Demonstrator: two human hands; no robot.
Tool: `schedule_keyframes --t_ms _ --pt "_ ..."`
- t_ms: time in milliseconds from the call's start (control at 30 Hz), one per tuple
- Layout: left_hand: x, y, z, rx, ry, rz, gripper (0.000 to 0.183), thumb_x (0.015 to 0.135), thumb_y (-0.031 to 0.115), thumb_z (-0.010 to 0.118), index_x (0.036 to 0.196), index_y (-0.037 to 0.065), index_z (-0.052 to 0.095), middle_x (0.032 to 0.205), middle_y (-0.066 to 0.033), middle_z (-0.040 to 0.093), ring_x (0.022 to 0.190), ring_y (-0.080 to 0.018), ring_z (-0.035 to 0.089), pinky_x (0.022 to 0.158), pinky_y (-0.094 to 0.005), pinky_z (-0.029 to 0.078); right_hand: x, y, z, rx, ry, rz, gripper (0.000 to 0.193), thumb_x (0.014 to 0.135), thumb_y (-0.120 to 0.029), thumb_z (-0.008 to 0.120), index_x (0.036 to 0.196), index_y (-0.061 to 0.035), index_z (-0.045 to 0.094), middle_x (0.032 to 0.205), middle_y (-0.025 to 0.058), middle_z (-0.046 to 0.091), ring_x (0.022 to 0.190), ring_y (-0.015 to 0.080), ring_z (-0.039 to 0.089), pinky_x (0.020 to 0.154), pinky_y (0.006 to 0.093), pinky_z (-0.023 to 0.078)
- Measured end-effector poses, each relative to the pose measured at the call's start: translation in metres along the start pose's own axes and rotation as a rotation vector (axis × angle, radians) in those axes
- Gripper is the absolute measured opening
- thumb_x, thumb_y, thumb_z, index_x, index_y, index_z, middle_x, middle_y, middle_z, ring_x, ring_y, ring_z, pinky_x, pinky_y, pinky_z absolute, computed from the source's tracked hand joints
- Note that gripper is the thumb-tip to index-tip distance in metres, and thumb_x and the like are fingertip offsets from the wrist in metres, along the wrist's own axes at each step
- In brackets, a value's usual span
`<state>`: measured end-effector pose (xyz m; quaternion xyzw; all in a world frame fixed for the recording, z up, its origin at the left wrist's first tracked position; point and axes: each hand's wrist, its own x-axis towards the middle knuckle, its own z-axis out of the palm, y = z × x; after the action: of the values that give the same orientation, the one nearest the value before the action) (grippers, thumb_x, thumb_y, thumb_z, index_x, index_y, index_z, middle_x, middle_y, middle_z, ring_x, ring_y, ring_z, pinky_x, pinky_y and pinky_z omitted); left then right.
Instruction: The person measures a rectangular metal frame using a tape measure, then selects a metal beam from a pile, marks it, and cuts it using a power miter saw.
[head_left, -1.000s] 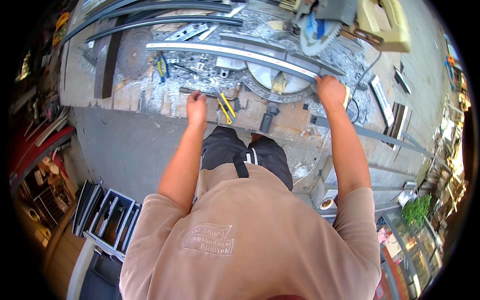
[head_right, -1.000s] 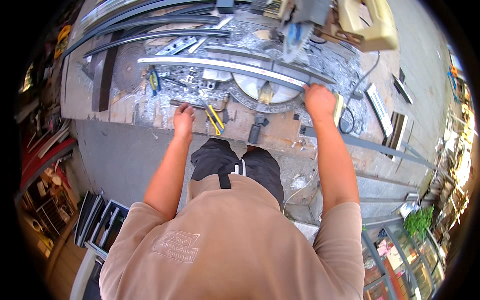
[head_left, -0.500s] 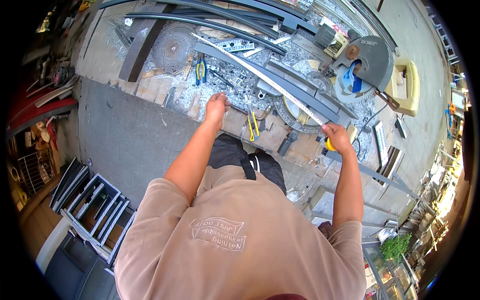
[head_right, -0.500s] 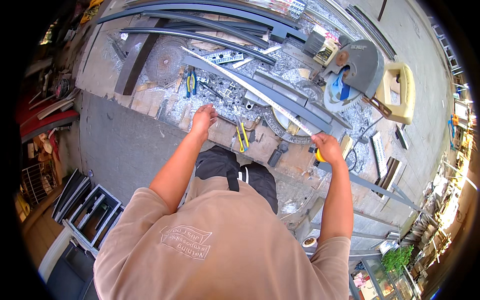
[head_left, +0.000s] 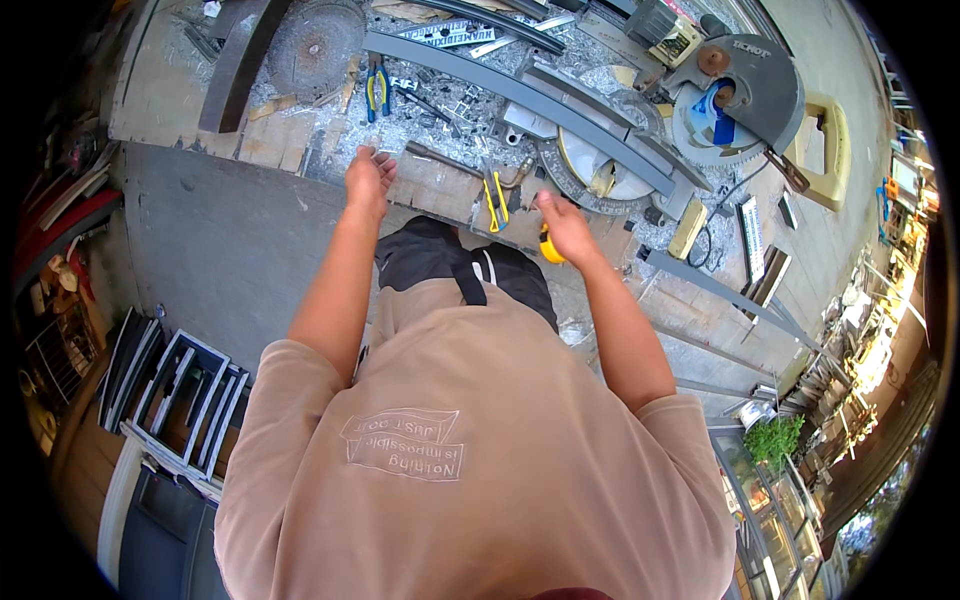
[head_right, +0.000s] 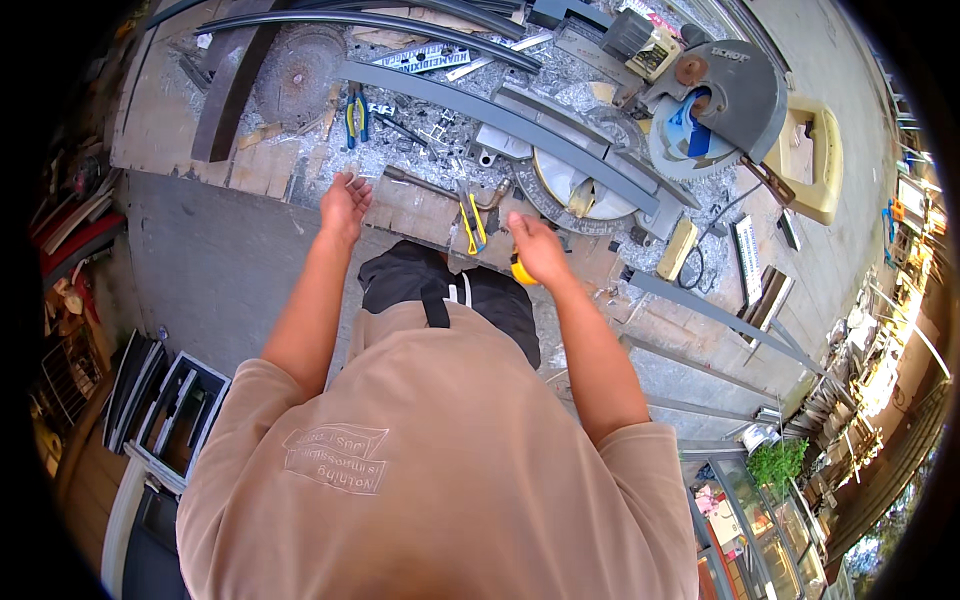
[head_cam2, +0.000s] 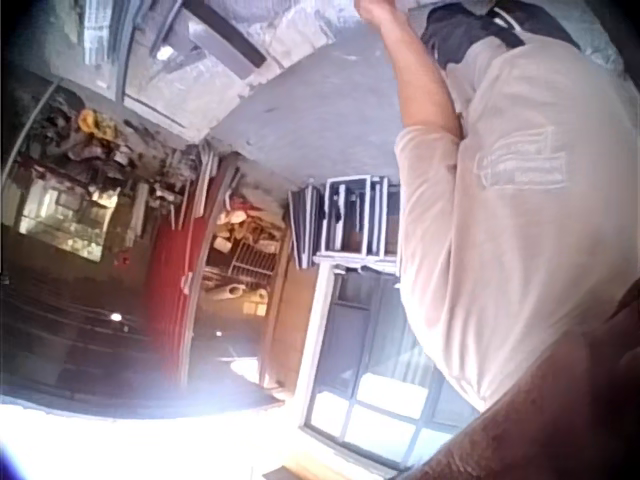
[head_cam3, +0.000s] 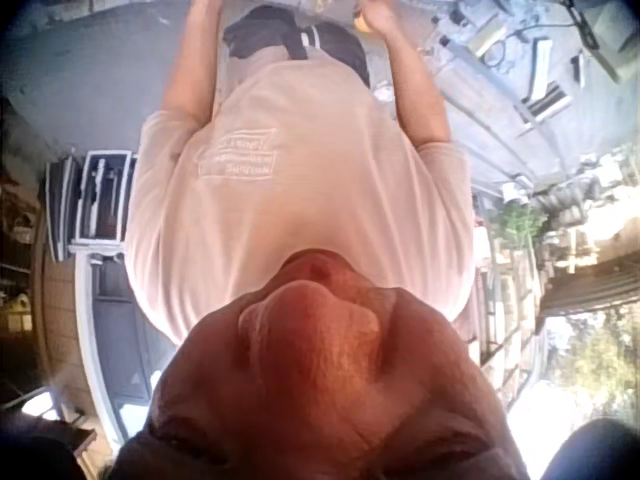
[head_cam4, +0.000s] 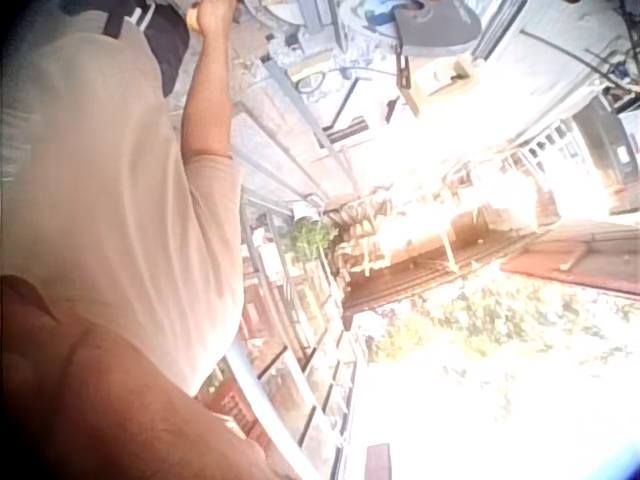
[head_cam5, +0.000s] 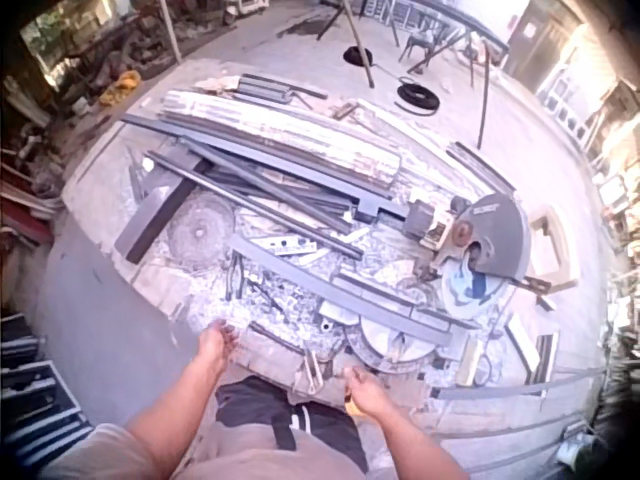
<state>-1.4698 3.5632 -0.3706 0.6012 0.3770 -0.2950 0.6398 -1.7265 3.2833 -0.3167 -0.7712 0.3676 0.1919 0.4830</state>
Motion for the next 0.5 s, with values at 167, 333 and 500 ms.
schedule_keyframes --t_ms 167,333,500 --pt "0.008 0.014 0.001 0.045 -0.133 0.020 0.048 0.112 0.032 0.053 0.148 0.000 0.053 0.127 -0.0125 0.067 0.107 -0.0226 0.067 0.093 -0.0362 0.057 0.012 -0.035 0.045 -0.230 0.073 0.176 0.064 0.107 -0.063 0.050 0.109 -0.0010 0.067 0.108 0.0305 0.075 0.109 0.0491 0.071 0.094 0.0568 0.053" --pt "0.002 0.042 0.058 -0.023 -0.387 0.024 0.062 0.111 0.040 0.058 0.154 -0.002 0.044 0.143 -0.0210 0.059 0.128 -0.0326 0.061 0.112 -0.0432 0.053 0.021 -0.050 0.056 -0.371 0.082 0.190 0.047 0.106 -0.049 0.061 0.113 -0.0027 0.063 0.108 0.0281 0.076 0.106 0.0477 0.072 0.091 0.0580 0.054" --pt "0.024 0.060 0.130 -0.211 -0.453 -0.024 0.072 0.111 0.053 0.055 0.157 0.000 0.038 0.147 -0.0239 0.056 0.137 -0.0385 0.056 0.123 -0.0522 0.042 0.023 -0.017 0.051 -0.503 0.145 -0.008 0.033 0.100 -0.032 0.072 0.111 -0.0032 0.063 0.115 0.0246 0.071 0.112 0.0460 0.067 0.094 0.0553 0.053"
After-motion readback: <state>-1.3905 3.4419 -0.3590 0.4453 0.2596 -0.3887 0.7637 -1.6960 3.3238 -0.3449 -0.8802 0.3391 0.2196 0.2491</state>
